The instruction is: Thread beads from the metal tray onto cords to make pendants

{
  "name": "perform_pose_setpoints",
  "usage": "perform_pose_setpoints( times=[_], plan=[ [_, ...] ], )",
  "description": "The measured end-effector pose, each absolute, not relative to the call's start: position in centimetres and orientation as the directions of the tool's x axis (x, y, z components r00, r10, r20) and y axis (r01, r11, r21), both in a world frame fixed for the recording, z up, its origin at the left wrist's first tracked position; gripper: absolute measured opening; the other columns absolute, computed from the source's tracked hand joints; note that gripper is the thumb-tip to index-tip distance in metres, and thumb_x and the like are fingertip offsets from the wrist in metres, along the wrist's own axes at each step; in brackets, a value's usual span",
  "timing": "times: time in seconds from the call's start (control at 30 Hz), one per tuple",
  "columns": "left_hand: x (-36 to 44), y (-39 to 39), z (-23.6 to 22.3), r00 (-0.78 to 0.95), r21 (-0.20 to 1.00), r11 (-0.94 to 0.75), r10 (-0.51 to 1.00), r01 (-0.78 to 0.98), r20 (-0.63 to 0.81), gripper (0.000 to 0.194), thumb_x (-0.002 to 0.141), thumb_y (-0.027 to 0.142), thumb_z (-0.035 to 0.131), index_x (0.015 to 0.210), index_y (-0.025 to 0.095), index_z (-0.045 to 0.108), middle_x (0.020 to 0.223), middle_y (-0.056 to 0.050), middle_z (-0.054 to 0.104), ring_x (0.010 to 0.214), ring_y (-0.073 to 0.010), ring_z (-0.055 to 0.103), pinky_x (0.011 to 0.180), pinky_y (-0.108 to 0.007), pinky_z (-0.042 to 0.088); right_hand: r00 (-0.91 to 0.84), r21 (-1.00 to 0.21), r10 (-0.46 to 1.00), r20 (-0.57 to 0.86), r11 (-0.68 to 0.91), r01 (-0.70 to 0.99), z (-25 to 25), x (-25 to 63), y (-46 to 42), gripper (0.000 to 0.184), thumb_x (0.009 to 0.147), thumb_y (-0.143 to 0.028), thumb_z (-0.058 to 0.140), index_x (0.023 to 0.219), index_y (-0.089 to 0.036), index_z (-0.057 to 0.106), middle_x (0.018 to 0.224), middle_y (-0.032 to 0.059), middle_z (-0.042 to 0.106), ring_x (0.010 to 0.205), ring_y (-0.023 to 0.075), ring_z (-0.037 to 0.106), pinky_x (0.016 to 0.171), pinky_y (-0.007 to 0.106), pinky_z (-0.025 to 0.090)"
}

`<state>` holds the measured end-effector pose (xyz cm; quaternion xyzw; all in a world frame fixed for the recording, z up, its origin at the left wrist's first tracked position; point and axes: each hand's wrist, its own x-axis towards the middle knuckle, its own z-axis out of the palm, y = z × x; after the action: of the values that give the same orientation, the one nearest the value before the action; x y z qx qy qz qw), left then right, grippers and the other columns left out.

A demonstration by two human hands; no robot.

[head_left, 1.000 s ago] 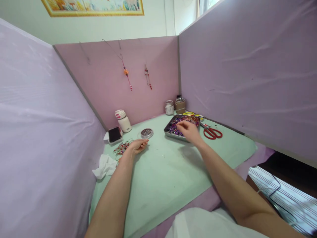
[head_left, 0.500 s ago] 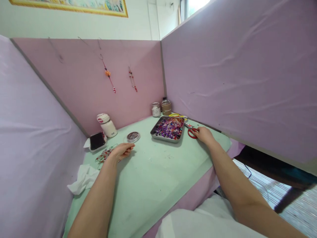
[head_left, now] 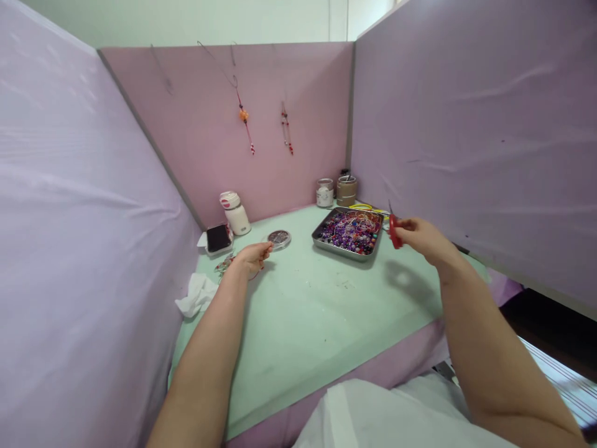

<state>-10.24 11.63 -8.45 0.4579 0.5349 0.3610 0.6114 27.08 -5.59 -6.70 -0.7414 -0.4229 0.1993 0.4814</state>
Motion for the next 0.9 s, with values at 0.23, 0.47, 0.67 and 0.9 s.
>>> perform_pose_setpoints(
  times=[0.23,0.47,0.67,0.9],
  plan=[
    [-10.2,11.2,-7.8,0.162,0.922,0.377,0.908,0.088,-0.387,0.023,0.058,0.025,0.076,0.071,0.015,0.061,0.058,0.002,0.057,0.050,-0.0072,0.043,0.048,-0.022,0.023,-0.054,-0.949,0.996,0.071,0.051,-0.311,-5.1,13.7,-3.4,0.024,0.068,-0.035,0.066,0.081,-0.017,0.057,0.067,0.0001,0.058,0.056,0.0089,0.051,0.056,0.022,0.043],
    [-10.6,11.1,-7.4,0.230,0.904,0.428,0.881,-0.012,-0.414,0.018,0.061,0.018,0.074,0.071,0.015,0.059,0.051,0.005,0.049,0.047,-0.0061,0.043,0.049,-0.020,0.033,-0.352,-0.785,0.891,-0.287,-0.429,-0.447,-8.7,6.8,-1.7,0.039,0.084,-0.052,0.049,0.071,-0.015,0.055,0.061,0.0001,0.052,0.050,0.0073,0.049,0.050,0.018,0.042],
    [-10.5,11.2,-7.5,0.235,0.901,0.434,0.875,0.007,-0.423,0.019,0.059,0.016,0.074,0.068,0.014,0.058,0.049,0.005,0.048,0.046,-0.0058,0.042,0.047,-0.019,0.033,-0.431,-0.659,0.798,-0.421,-0.596,-0.459,-9.6,6.8,0.1,0.040,0.078,-0.053,0.059,0.070,-0.014,0.054,0.057,-0.0007,0.050,0.047,0.0065,0.044,0.041,0.016,0.039],
    [-10.3,10.7,-7.2,0.255,0.910,0.412,0.875,0.051,-0.411,0.027,0.052,0.020,0.078,0.067,0.014,0.057,0.049,0.006,0.047,0.047,-0.0060,0.042,0.049,-0.020,0.033,-0.513,-0.593,0.750,-0.418,-0.653,-0.472,-10.0,6.3,3.0,0.036,0.083,-0.048,0.057,0.072,-0.014,0.051,0.053,-0.0031,0.047,0.043,0.0045,0.041,0.036,0.013,0.036]
  ],
)
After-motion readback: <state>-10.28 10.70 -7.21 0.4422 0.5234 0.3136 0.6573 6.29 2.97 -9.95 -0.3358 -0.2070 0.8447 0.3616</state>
